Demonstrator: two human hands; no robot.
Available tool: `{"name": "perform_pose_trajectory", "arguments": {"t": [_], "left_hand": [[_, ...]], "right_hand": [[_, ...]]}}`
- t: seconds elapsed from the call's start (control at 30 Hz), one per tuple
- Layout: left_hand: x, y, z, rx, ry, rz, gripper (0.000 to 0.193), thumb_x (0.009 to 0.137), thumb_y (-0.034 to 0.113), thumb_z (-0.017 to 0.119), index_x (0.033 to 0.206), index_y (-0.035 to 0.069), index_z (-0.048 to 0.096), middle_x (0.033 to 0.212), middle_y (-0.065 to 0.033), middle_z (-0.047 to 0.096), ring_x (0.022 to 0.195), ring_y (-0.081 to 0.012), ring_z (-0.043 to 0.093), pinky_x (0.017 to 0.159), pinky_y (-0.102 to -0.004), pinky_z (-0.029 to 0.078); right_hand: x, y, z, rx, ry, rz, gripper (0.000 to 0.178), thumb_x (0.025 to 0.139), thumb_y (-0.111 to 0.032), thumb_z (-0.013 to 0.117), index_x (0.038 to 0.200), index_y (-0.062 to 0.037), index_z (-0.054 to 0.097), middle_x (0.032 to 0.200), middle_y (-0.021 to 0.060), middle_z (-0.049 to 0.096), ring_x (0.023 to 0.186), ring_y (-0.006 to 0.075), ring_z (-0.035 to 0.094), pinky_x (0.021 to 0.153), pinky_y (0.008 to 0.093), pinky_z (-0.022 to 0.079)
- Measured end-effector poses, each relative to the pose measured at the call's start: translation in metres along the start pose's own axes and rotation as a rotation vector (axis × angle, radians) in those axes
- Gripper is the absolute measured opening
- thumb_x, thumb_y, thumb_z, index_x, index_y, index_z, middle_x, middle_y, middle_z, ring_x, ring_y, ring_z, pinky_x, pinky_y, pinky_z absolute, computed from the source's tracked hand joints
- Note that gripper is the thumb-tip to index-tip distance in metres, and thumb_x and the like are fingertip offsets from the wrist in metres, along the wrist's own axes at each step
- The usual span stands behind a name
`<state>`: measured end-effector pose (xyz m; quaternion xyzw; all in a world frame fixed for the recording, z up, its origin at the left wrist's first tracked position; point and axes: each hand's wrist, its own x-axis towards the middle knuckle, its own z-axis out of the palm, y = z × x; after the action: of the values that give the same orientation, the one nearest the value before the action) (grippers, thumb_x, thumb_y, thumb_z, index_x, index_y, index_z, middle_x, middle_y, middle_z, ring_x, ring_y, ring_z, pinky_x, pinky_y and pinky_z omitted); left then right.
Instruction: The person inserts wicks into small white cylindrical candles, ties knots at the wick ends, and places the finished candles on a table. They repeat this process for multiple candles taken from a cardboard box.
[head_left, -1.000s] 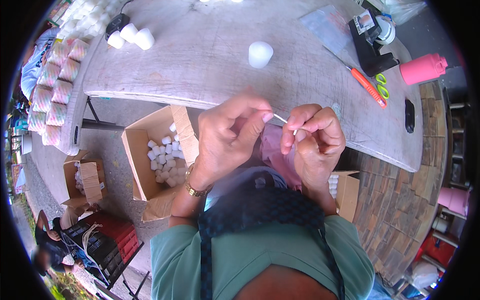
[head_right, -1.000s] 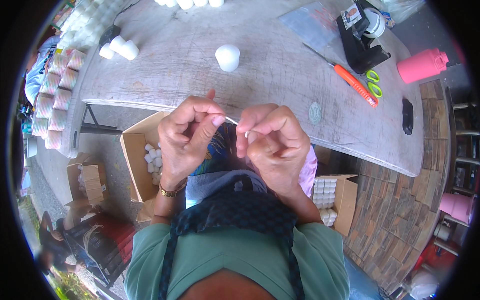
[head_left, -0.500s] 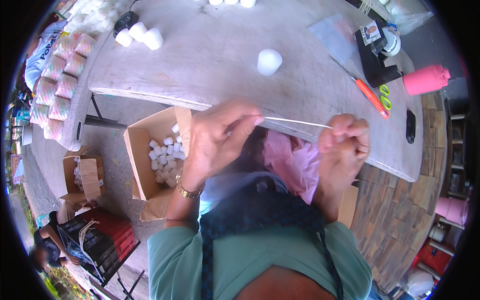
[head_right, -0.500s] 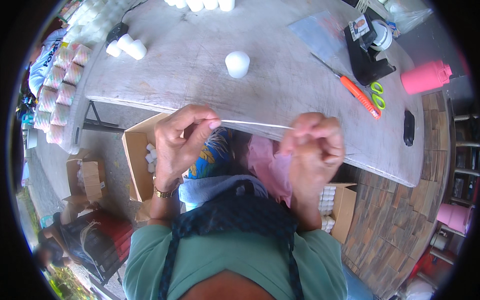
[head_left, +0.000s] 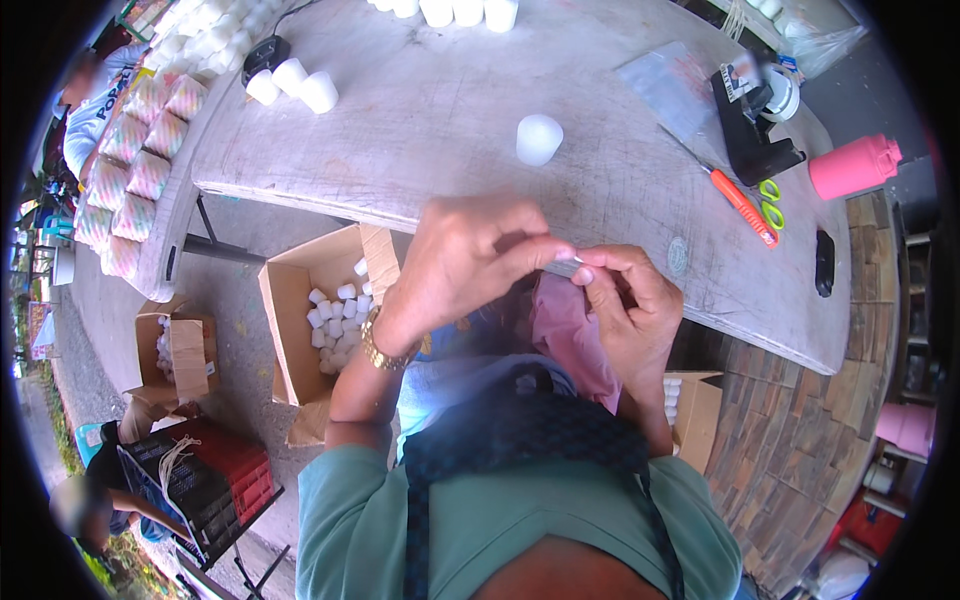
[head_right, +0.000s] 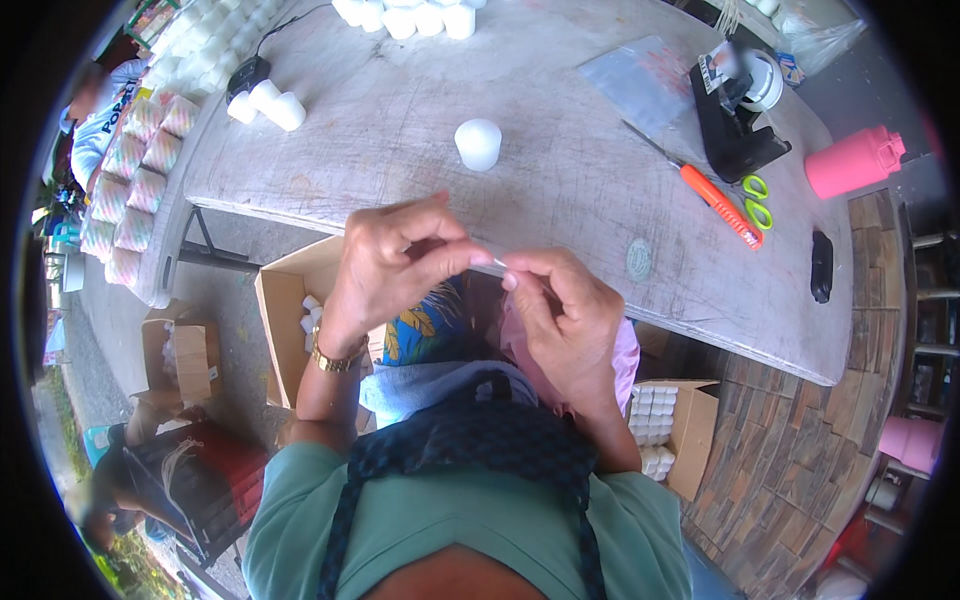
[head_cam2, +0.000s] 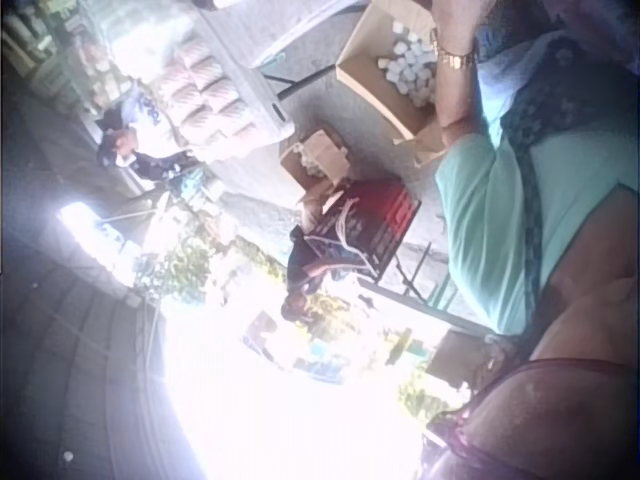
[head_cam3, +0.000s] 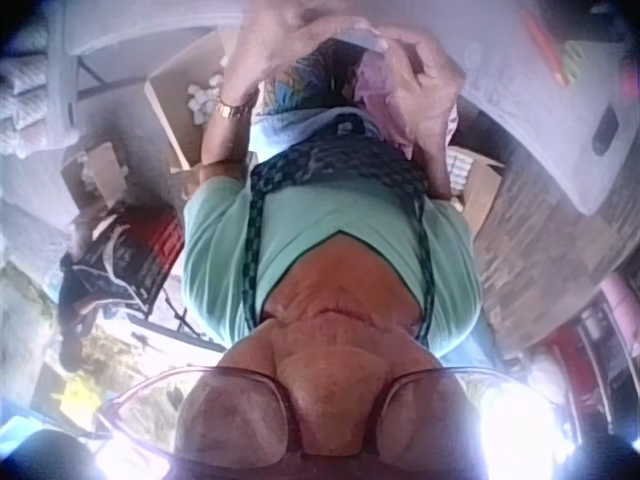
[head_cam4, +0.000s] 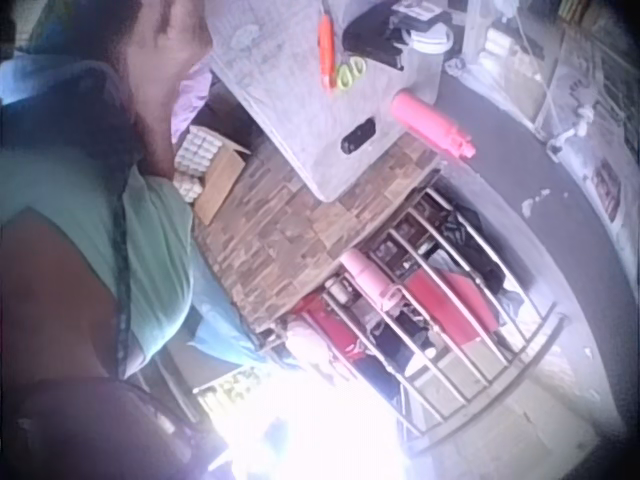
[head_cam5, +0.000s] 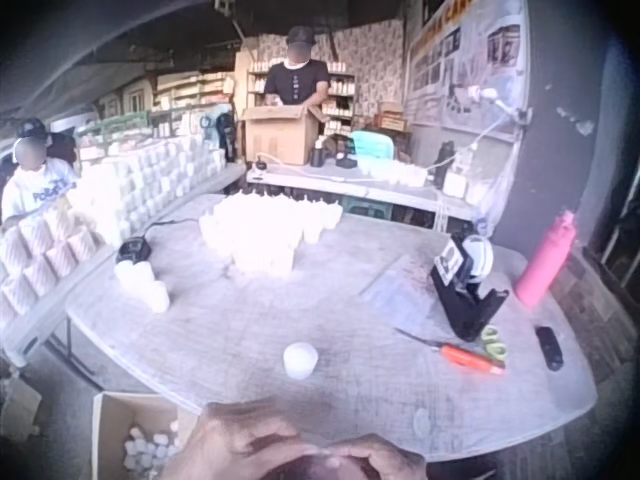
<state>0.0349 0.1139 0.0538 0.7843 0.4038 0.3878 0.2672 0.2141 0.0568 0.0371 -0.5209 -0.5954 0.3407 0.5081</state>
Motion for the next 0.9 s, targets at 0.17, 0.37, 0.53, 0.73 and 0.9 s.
{"name": "perform_pose_trajectory", "arguments": {"t": [0.17, 0.37, 0.53, 0.73, 0.9], "left_hand": [[0.034, -0.030, 0.014, 0.330, 0.405, 0.202, 0.028, 0.076, 0.015, 0.077, 0.099, 0.006, 0.065, 0.091, -0.0106, 0.067, 0.072, -0.0163, 0.064, 0.061, -0.0294, 0.052], [0.047, -0.037, 0.033, 0.106, 0.201, -0.024, 0.042, 0.080, 0.013, 0.072, 0.119, 0.004, 0.056, 0.109, -0.0173, 0.063, 0.100, -0.0238, 0.064, 0.082, -0.0319, 0.054], [0.017, -0.010, 0.027, -1.529, 0.029, -0.380, 0.050, 0.088, 0.032, 0.065, 0.124, -0.001, 0.050, 0.116, -0.0164, 0.060, 0.105, -0.0271, 0.062, 0.094, -0.0389, 0.051], [-0.001, 0.009, 0.030, -1.739, 0.011, -0.490, 0.061, 0.090, 0.044, 0.059, 0.131, 0.002, 0.045, 0.123, -0.0177, 0.056, 0.117, -0.0277, 0.054, 0.103, -0.0403, 0.043], [-0.004, 0.008, 0.031, -1.681, 0.005, -0.446, 0.060, 0.089, 0.041, 0.062, 0.132, 0.003, 0.044, 0.124, -0.0175, 0.055, 0.118, -0.0275, 0.053, 0.102, -0.0403, 0.042]], "right_hand": [[0.006, 0.008, -0.010, -0.037, 0.117, -0.057, 0.009, 0.082, 0.005, 0.065, 0.089, 0.0004, 0.062, 0.077, 0.0034, 0.064, 0.063, 0.0041, 0.054, 0.054, 0.0190, 0.042], [0.016, -0.004, -0.015, -0.145, 0.183, -0.238, 0.014, 0.075, 0.005, 0.069, 0.086, -0.0015, 0.063, 0.075, 0.0046, 0.061, 0.062, 0.0083, 0.055, 0.052, 0.0224, 0.041], [0.019, -0.019, -0.010, -0.297, 0.271, -0.452, 0.017, 0.073, 0.004, 0.070, 0.086, -0.0043, 0.065, 0.068, 0.0045, 0.056, 0.054, 0.0115, 0.051, 0.047, 0.0253, 0.039], [0.015, -0.030, 0.004, -0.439, 0.312, -0.572, 0.019, 0.073, 0.005, 0.071, 0.088, -0.0047, 0.065, 0.070, 0.0008, 0.057, 0.054, 0.0113, 0.048, 0.046, 0.0248, 0.033], [0.019, -0.024, 0.003, -0.522, 0.279, -0.634, 0.020, 0.073, 0.005, 0.071, 0.088, -0.0052, 0.064, 0.073, 0.0013, 0.061, 0.053, 0.0141, 0.049, 0.045, 0.0271, 0.035]]}}
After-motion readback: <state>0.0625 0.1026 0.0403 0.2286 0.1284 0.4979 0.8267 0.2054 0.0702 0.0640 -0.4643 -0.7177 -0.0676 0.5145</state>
